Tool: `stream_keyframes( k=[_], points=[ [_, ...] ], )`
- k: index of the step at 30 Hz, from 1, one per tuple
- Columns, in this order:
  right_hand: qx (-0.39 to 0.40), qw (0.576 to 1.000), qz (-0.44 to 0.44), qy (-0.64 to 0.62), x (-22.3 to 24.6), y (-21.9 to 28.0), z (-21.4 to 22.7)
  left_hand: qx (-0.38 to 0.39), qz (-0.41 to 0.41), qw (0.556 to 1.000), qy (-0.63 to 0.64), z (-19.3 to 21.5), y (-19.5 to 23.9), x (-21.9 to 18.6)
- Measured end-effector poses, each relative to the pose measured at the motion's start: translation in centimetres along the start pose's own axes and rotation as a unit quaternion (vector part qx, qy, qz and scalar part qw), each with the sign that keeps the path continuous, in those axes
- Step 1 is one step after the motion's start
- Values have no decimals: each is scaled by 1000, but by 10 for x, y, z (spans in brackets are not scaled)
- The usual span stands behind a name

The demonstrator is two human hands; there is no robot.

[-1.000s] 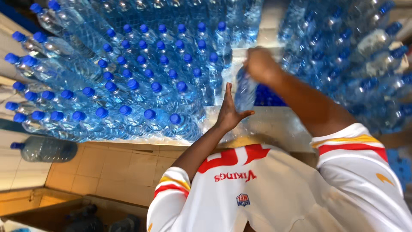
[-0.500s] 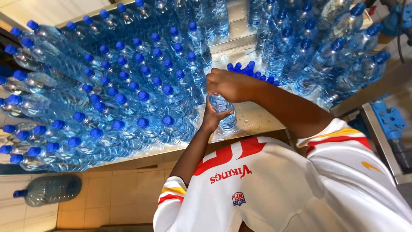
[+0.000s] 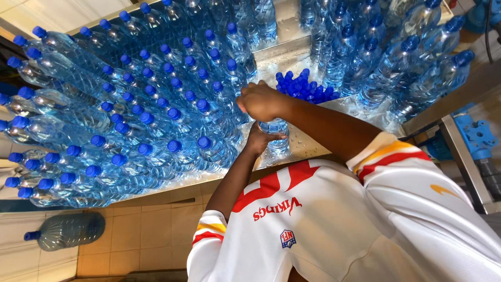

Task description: The person repeatedly picks up clear plastic water bottles from a metal table and screws blue caps onto them by hand. The capped bottles are then placed back onto the table among other filled bottles.

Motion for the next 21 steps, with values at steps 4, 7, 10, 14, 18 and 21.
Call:
stream_keyframes(
  k=[4, 7, 10, 14, 18, 21],
  points=[
    [49, 998, -16, -19, 5, -5, -12, -32, -1, 999, 41, 0, -4, 12],
    [42, 999, -20, -19, 4, -5, -12, -38, -8, 999, 13, 8, -11, 26],
    [4, 1000, -22, -14, 2, -8, -1, -20, -19, 999, -18, 7, -12, 20],
    [-34, 991, 5, -126, 6, 4, 27, 8, -16, 999, -39, 7, -2, -2],
    [-144, 985, 55, -73, 25, 48, 83, 35, -18, 998, -51, 12, 1, -8],
    [-93, 995, 27, 17, 22, 71, 49, 45, -29, 996, -68, 3, 5, -16]
  ],
)
Point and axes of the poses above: each hand's wrist, its own y-axis away from the middle knuckle, its own z-axis out of the back of the hand, x = y × z, the point moved 10 cm from there along -y, towards the middle knuckle, and after that the axes turned 5 degrees about -x, right-handed, at the moved point
